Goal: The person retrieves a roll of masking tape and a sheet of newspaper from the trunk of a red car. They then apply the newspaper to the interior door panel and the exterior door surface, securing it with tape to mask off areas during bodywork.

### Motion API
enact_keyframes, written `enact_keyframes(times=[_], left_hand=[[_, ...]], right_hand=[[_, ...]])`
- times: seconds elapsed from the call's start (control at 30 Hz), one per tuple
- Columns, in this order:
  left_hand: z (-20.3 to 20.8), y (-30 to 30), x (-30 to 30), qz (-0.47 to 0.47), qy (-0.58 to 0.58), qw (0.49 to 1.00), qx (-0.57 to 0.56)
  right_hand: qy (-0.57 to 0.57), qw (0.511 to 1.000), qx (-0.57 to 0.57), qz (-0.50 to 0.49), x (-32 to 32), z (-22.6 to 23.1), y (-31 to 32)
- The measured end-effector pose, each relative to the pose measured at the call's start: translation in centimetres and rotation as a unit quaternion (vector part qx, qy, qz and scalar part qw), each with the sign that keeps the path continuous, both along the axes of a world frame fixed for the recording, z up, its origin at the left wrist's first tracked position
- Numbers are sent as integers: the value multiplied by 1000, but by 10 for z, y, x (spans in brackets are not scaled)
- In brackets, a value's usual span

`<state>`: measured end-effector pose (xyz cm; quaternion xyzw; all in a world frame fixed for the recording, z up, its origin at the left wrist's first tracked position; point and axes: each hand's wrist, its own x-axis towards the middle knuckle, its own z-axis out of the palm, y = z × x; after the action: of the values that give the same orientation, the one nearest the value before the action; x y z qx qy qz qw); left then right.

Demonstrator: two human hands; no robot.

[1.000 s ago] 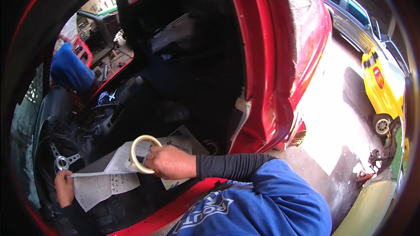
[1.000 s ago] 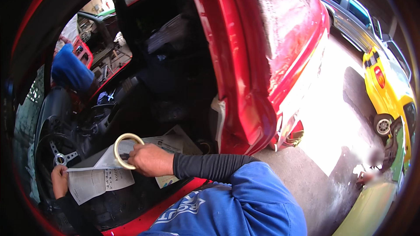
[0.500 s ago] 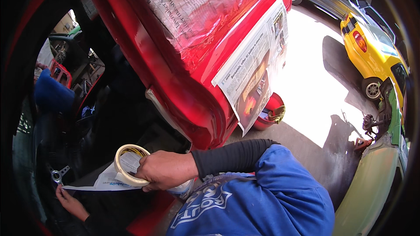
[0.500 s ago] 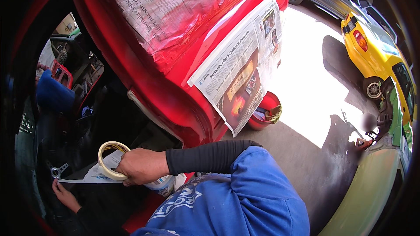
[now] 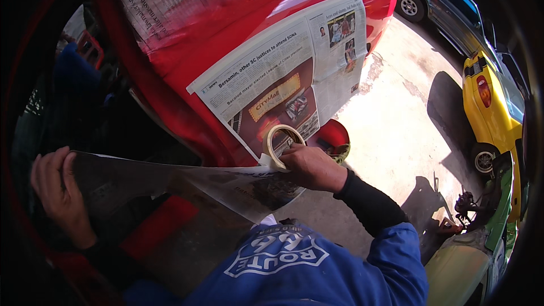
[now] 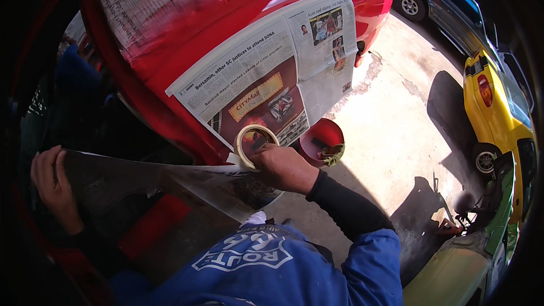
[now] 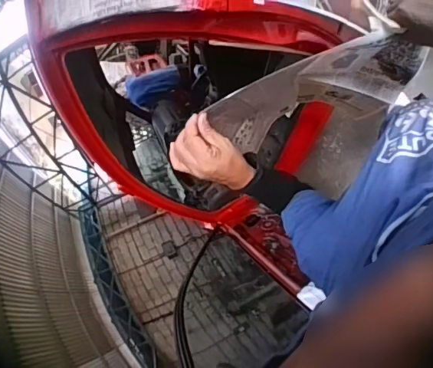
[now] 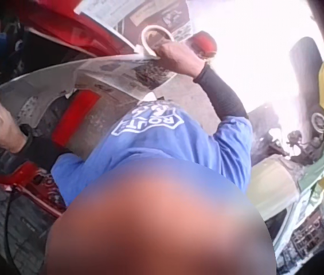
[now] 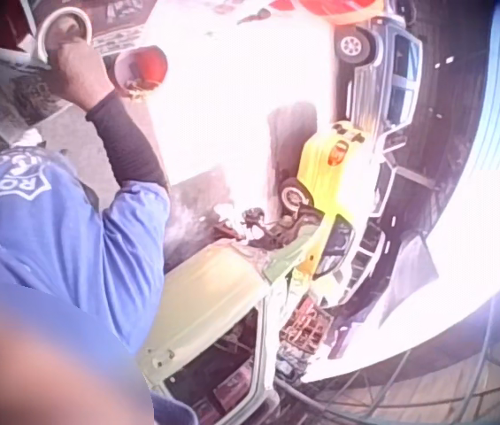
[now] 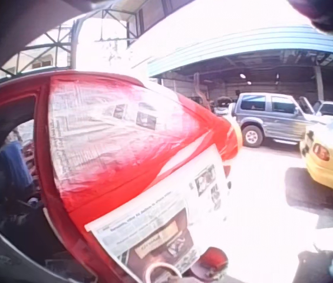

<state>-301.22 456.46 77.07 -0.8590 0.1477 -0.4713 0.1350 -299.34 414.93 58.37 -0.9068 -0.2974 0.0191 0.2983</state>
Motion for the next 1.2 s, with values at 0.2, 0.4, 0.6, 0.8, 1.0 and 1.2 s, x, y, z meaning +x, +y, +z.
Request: enact_keyframes(times=[0.2,0.4,0.6,0.8,1.0,1.2], left_hand=[[6,-92,35,-69,93,993,-20],[-21,-124,77,-82,163,964,-193],[-51,-164,129,-149,201,934,-256],[-74,-213,181,-158,154,944,-246],[-116,-240,209,-118,25,976,-183],[-152,-289,192,29,-102,983,-152]], right_hand=[[-85,986,-47,-136,48,-17,-106],[-232,941,-142,-203,156,65,-174],[-353,888,-182,-233,251,126,-226],[-367,894,-136,-220,340,135,-272],[-346,912,-98,-197,377,118,-321],[-327,929,-24,-173,379,94,-373]])
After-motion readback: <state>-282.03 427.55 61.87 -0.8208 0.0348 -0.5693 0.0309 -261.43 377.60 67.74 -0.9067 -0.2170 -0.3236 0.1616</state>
